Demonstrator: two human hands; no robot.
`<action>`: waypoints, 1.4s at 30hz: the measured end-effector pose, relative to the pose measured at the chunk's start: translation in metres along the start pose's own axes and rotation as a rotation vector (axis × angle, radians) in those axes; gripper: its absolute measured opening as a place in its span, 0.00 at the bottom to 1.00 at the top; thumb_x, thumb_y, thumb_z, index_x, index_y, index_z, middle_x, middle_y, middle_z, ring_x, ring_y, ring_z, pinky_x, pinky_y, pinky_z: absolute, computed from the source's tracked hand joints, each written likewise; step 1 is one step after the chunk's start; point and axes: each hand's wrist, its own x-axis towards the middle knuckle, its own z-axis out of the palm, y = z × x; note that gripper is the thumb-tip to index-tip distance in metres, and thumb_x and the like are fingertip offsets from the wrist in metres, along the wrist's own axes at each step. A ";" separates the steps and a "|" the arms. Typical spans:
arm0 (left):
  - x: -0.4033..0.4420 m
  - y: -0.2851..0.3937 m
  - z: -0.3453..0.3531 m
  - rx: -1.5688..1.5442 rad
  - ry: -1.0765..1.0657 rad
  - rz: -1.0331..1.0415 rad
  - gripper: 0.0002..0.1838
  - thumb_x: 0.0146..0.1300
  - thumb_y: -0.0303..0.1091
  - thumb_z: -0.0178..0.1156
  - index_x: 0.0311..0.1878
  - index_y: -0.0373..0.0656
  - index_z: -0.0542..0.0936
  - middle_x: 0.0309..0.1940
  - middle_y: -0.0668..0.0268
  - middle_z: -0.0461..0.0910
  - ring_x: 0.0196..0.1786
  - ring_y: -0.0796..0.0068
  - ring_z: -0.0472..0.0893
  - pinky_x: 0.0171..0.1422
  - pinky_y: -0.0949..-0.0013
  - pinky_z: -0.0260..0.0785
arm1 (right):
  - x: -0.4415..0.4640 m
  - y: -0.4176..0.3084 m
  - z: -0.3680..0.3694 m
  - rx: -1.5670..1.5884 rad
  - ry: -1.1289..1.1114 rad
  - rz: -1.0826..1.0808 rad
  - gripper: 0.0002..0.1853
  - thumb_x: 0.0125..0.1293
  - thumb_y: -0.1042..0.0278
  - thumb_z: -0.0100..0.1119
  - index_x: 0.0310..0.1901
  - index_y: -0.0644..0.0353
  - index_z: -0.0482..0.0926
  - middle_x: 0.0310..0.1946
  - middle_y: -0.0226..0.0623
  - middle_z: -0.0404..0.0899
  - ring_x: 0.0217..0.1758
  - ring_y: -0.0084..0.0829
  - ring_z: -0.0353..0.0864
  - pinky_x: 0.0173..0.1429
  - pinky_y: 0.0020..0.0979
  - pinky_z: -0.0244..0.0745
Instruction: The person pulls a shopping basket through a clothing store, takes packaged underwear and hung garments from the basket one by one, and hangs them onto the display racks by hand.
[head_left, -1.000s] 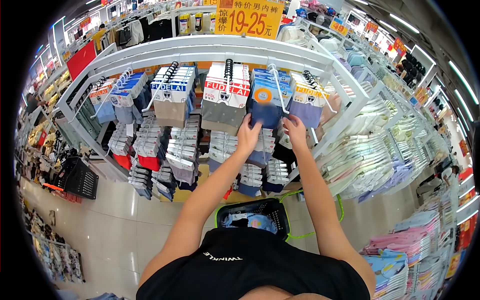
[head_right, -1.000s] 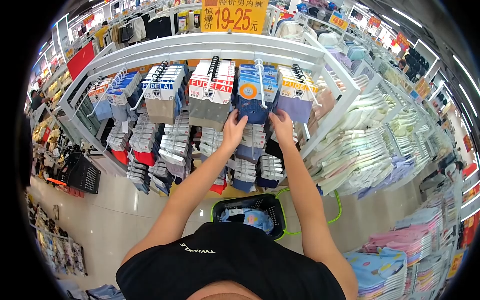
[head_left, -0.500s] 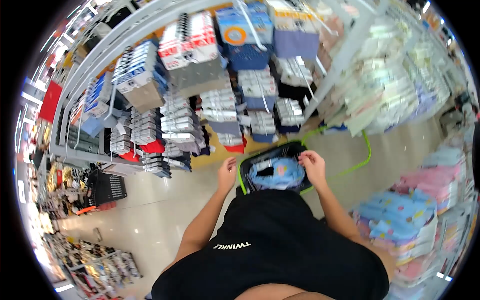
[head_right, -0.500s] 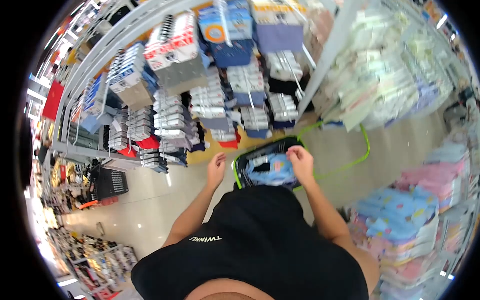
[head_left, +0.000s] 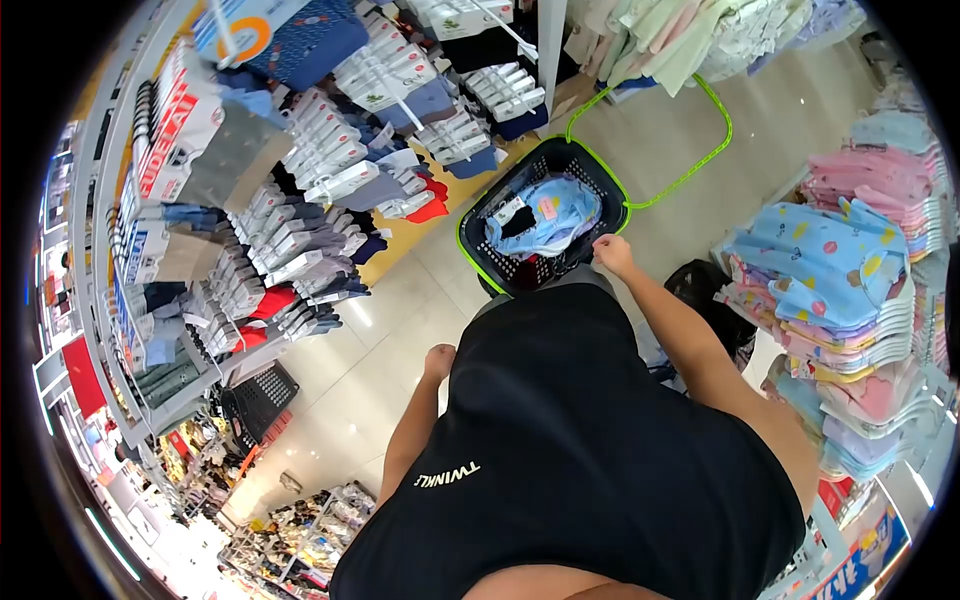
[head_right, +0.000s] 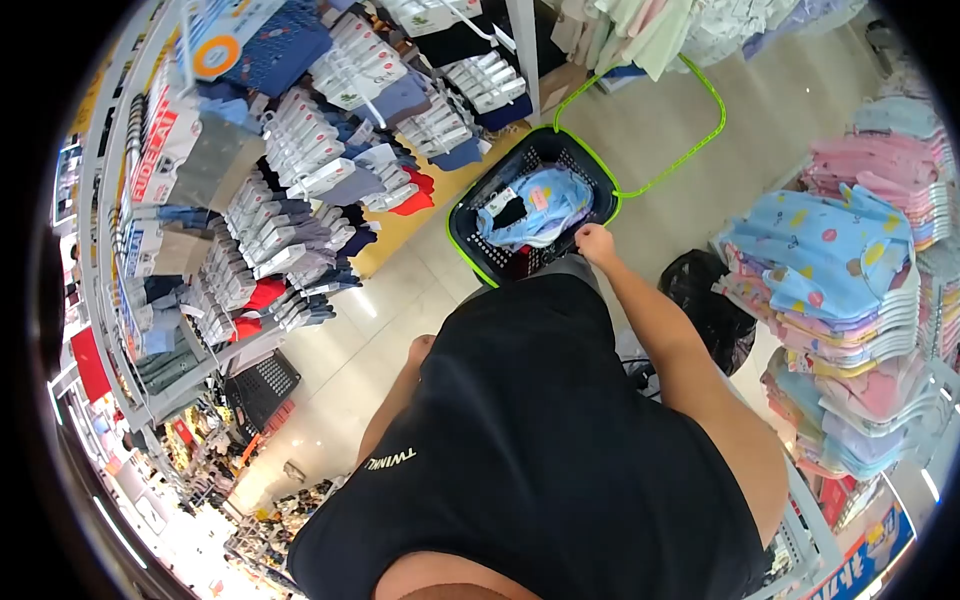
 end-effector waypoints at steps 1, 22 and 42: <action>-0.008 0.012 -0.001 0.017 -0.009 -0.014 0.15 0.59 0.40 0.57 0.38 0.38 0.85 0.30 0.59 0.84 0.39 0.69 0.83 0.45 0.65 0.74 | 0.006 0.016 0.005 0.009 -0.007 0.021 0.09 0.59 0.69 0.57 0.35 0.64 0.83 0.24 0.36 0.83 0.24 0.27 0.83 0.31 0.30 0.78; -0.023 -0.126 -0.106 0.801 -0.022 -0.115 0.17 0.68 0.41 0.54 0.43 0.36 0.84 0.33 0.56 0.85 0.38 0.66 0.84 0.45 0.65 0.73 | 0.253 0.105 0.252 -0.186 0.180 -0.017 0.12 0.58 0.63 0.58 0.39 0.61 0.80 0.38 0.46 0.84 0.43 0.48 0.84 0.49 0.46 0.79; -0.026 -0.132 -0.053 0.348 0.117 -0.231 0.15 0.66 0.41 0.55 0.46 0.43 0.85 0.40 0.55 0.85 0.46 0.57 0.84 0.51 0.61 0.75 | 0.195 0.067 0.268 -0.029 0.127 -0.433 0.16 0.50 0.70 0.71 0.41 0.60 0.82 0.36 0.49 0.82 0.44 0.52 0.80 0.49 0.46 0.74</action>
